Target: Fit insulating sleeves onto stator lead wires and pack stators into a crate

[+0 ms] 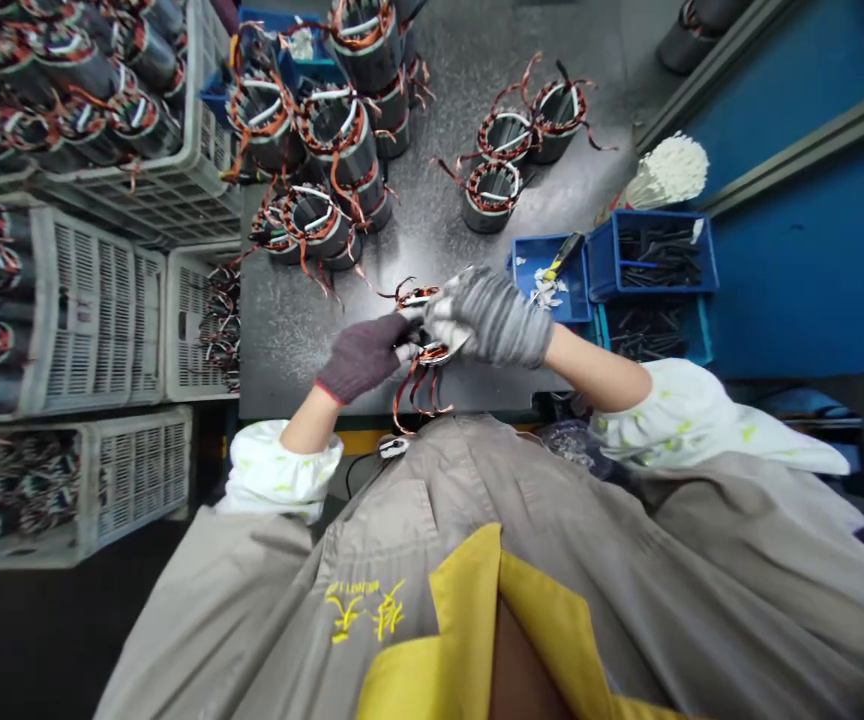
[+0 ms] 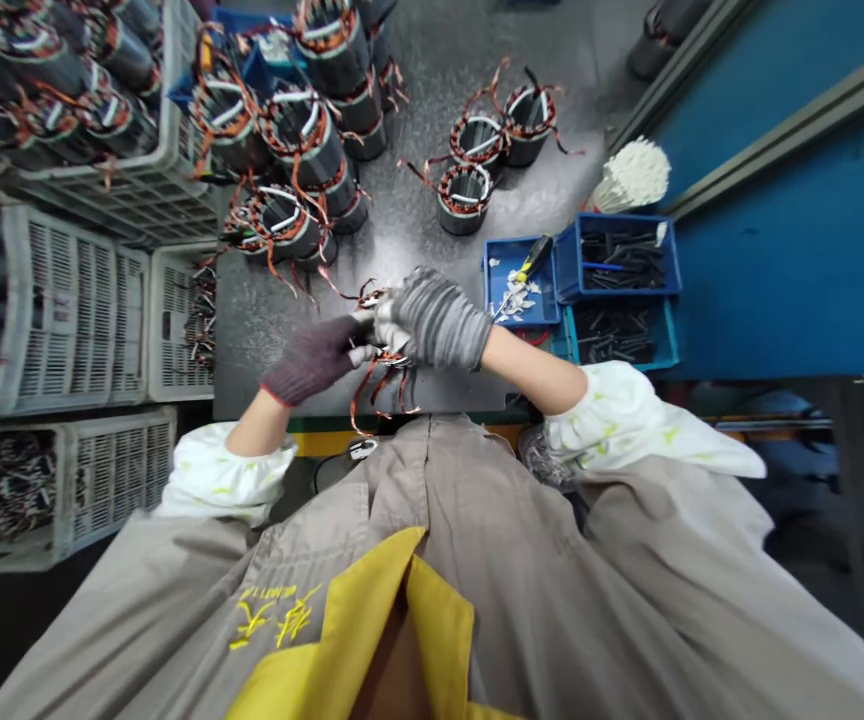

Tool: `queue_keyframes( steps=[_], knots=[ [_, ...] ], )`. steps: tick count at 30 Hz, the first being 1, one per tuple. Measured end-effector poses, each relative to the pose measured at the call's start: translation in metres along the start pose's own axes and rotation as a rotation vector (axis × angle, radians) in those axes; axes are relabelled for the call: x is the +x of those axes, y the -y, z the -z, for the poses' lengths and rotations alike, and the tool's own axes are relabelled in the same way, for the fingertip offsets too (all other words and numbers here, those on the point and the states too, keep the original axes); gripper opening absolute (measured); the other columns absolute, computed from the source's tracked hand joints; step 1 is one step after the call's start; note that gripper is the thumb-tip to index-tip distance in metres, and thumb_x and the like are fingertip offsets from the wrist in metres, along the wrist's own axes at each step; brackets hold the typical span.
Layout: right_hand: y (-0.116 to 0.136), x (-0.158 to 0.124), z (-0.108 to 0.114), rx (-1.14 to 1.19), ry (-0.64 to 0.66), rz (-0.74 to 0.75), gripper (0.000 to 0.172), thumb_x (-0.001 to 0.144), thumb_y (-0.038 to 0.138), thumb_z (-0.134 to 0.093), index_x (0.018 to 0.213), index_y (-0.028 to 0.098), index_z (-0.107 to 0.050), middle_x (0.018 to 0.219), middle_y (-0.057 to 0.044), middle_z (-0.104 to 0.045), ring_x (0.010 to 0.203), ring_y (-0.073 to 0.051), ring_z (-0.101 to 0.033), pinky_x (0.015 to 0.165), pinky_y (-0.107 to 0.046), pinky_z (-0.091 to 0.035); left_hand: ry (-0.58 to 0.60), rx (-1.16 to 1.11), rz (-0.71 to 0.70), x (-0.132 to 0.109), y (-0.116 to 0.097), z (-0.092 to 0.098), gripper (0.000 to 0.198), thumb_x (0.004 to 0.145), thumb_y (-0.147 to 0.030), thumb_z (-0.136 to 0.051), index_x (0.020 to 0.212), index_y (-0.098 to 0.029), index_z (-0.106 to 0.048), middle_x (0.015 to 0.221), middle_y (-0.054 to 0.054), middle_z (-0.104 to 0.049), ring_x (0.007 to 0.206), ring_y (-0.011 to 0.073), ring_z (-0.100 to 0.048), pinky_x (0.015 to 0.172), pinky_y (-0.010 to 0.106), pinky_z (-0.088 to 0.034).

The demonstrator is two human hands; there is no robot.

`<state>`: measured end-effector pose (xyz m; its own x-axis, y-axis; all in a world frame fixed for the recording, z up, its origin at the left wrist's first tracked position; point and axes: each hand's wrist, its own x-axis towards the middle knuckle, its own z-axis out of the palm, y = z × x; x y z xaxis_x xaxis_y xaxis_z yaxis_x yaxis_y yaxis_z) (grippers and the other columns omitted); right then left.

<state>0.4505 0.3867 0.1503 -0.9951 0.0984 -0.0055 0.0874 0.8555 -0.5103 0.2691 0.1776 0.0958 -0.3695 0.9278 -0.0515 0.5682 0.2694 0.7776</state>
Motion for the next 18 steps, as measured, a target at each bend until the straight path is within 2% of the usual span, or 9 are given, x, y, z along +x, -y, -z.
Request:
queue_keyframes(
  steps=[1,3,5,7,9,11,14,16,18],
  knots=[
    [0.012,0.002,0.000,-0.128,0.122,0.023,0.039,0.112,0.040,-0.059,0.122,0.012,-0.085,0.126,-0.021,-0.083,0.122,-0.038,-0.074,0.120,-0.059,-0.051,0.048,0.070,0.009,0.000,-0.004,-0.001,0.027,0.091,-0.037,-0.084,0.115,-0.024,-0.082,0.112,0.009,-0.086,0.109,0.0328,-0.082,0.094,0.043,-0.066],
    [0.030,0.006,-0.004,-0.291,0.237,0.020,0.046,0.113,0.045,-0.059,0.130,0.009,-0.083,0.135,-0.024,-0.081,0.129,-0.042,-0.070,0.122,-0.064,-0.046,0.049,0.007,0.050,0.004,-0.007,-0.003,0.023,0.092,-0.036,-0.084,0.111,-0.024,-0.080,0.105,0.007,-0.085,0.099,0.0294,-0.082,0.085,0.040,-0.066],
    [0.041,0.010,-0.012,-0.361,0.265,-0.012,0.052,0.114,0.052,-0.059,0.131,0.009,-0.084,0.143,-0.025,-0.079,0.138,-0.045,-0.066,0.126,-0.067,-0.043,-0.123,-0.292,0.128,0.008,-0.002,-0.004,0.027,0.095,-0.040,-0.083,0.116,-0.025,-0.076,0.100,0.005,-0.083,0.078,0.0218,-0.076,0.068,0.034,-0.062],
    [0.047,0.013,-0.022,-0.393,0.272,-0.061,0.052,0.113,0.055,-0.063,0.130,0.010,-0.085,0.148,-0.024,-0.078,0.146,-0.047,-0.062,0.131,-0.071,-0.039,-0.328,-0.551,0.201,0.010,0.008,-0.006,0.034,0.095,-0.040,-0.084,0.123,-0.026,-0.071,0.101,0.003,-0.081,0.067,0.0163,-0.068,0.059,0.031,-0.057],
    [0.053,0.016,-0.031,-0.382,0.262,-0.116,0.047,0.112,0.052,-0.068,0.128,0.012,-0.086,0.148,-0.022,-0.079,0.149,-0.048,-0.061,0.132,-0.073,-0.038,-0.418,-0.598,0.266,0.009,0.019,-0.014,0.043,0.089,-0.035,-0.090,0.124,-0.025,-0.069,0.100,0.002,-0.080,0.070,0.0158,-0.069,0.065,0.031,-0.061],
    [0.058,0.018,-0.039,-0.357,0.255,-0.152,0.041,0.112,0.049,-0.068,0.123,0.013,-0.088,0.142,-0.022,-0.081,0.144,-0.047,-0.064,0.128,-0.071,-0.045,-0.410,-0.516,0.339,0.006,0.026,-0.025,0.051,0.082,-0.032,-0.096,0.124,-0.024,-0.068,0.100,0.003,-0.080,0.084,0.0190,-0.075,0.082,0.035,-0.065],
    [0.056,0.013,-0.056,-0.316,0.210,-0.179,0.040,0.116,0.043,-0.061,0.119,0.013,-0.088,0.132,-0.023,-0.083,0.134,-0.043,-0.069,0.121,-0.062,-0.052,-0.399,-0.393,0.387,0.000,0.030,-0.041,0.054,0.085,-0.035,-0.095,0.130,-0.022,-0.068,0.113,0.007,-0.083,0.102,0.0250,-0.080,0.098,0.041,-0.066],
    [0.049,0.003,-0.074,-0.225,0.099,-0.186,0.034,0.116,0.038,-0.060,0.119,0.018,-0.089,0.130,-0.018,-0.085,0.131,-0.039,-0.071,0.121,-0.058,-0.053,-0.404,-0.328,0.345,-0.004,0.031,-0.046,0.054,0.089,-0.037,-0.092,0.136,-0.022,-0.068,0.126,0.011,-0.083,0.113,0.0273,-0.080,0.105,0.043,-0.065],
    [0.042,-0.011,-0.092,-0.064,-0.121,-0.229,0.029,0.112,0.034,-0.062,0.108,0.023,-0.088,0.122,-0.013,-0.087,0.126,-0.035,-0.074,0.121,-0.056,-0.054,-0.420,-0.271,0.296,-0.007,0.031,-0.048,0.052,0.092,-0.038,-0.090,0.138,-0.023,-0.069,0.134,0.012,-0.081,0.120,0.0278,-0.079,0.109,0.042,-0.063]
  ],
)
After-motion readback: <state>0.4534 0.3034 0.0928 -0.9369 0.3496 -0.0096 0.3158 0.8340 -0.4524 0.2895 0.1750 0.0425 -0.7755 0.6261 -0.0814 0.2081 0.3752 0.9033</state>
